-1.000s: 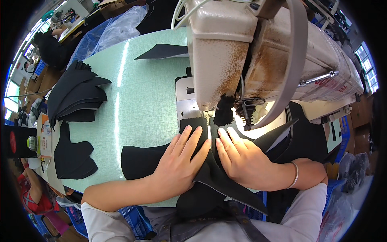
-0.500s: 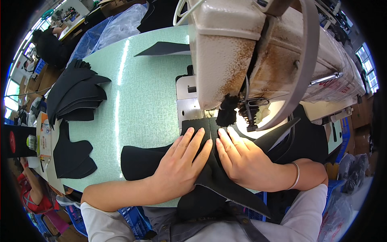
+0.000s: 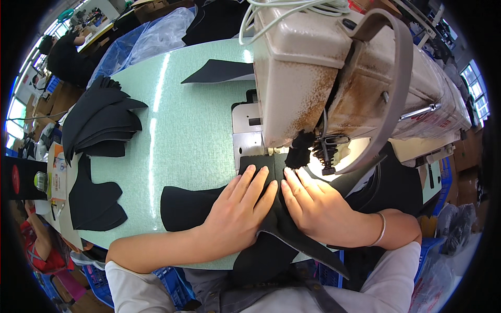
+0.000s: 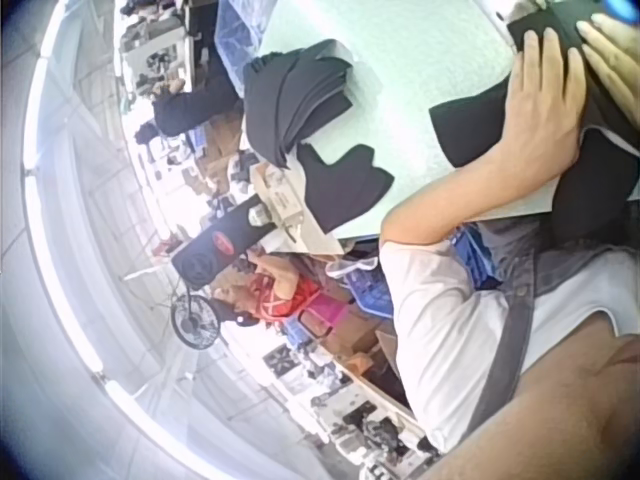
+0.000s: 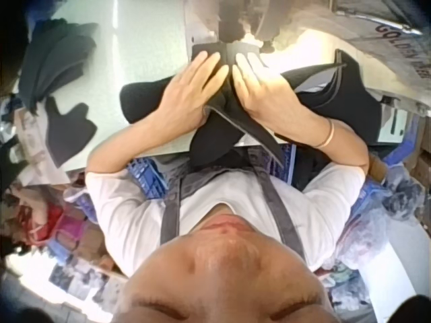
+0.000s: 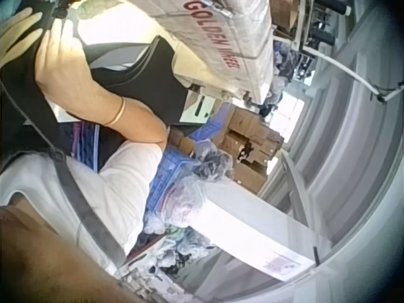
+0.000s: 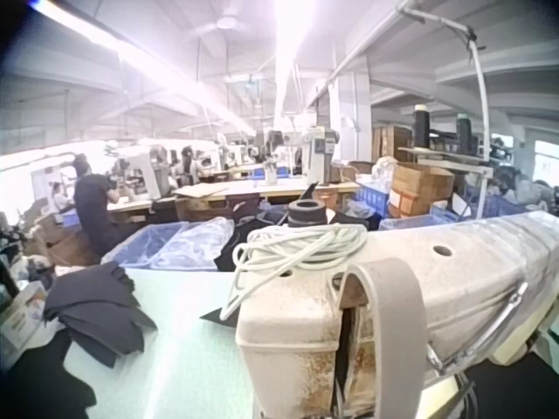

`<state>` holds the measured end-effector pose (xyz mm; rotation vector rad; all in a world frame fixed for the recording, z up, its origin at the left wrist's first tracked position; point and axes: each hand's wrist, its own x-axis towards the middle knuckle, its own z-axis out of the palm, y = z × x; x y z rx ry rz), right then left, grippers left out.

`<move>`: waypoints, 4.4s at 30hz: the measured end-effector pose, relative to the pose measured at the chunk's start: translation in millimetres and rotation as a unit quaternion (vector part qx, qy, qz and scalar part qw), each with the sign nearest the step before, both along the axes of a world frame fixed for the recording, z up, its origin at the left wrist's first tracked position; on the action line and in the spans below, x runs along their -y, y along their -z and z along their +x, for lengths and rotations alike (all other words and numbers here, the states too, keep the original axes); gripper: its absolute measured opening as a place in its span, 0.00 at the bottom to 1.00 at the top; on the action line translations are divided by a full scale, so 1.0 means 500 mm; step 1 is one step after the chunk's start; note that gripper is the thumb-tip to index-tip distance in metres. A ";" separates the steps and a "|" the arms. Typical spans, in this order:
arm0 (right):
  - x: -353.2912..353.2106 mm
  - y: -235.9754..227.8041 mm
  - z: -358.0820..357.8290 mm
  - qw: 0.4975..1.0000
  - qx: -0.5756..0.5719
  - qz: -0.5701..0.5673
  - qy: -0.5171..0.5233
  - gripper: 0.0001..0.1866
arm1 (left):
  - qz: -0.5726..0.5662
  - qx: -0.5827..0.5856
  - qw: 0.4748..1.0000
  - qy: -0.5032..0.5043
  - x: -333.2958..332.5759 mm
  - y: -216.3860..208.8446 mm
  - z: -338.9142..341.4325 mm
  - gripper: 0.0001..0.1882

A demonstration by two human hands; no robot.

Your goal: The person sews black fabric pieces together by aligning their edges and feeding them through a sewing machine.

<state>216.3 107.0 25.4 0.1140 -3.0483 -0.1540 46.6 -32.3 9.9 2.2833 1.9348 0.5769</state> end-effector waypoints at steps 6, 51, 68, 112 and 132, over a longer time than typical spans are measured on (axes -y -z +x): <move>-0.020 0.004 -0.011 1.000 0.012 0.008 0.001 0.29 | 0.003 0.005 1.000 -0.003 -0.014 0.004 -0.013 0.35; -0.078 -0.017 -0.034 0.997 -0.068 0.008 -0.024 0.20 | -0.122 0.019 0.990 0.065 -0.028 -0.038 -0.081 0.39; -0.065 -0.008 -0.015 0.997 0.030 -0.062 0.022 0.35 | -0.031 -0.041 0.998 0.029 -0.037 -0.015 -0.053 0.31; -0.096 0.021 -0.022 0.984 -0.068 -0.161 0.017 0.06 | -0.064 0.077 0.994 0.054 -0.053 0.002 -0.100 0.29; -0.081 0.022 -0.022 0.994 -0.067 -0.086 0.008 0.21 | -0.032 0.066 0.995 0.065 -0.059 0.011 -0.104 0.27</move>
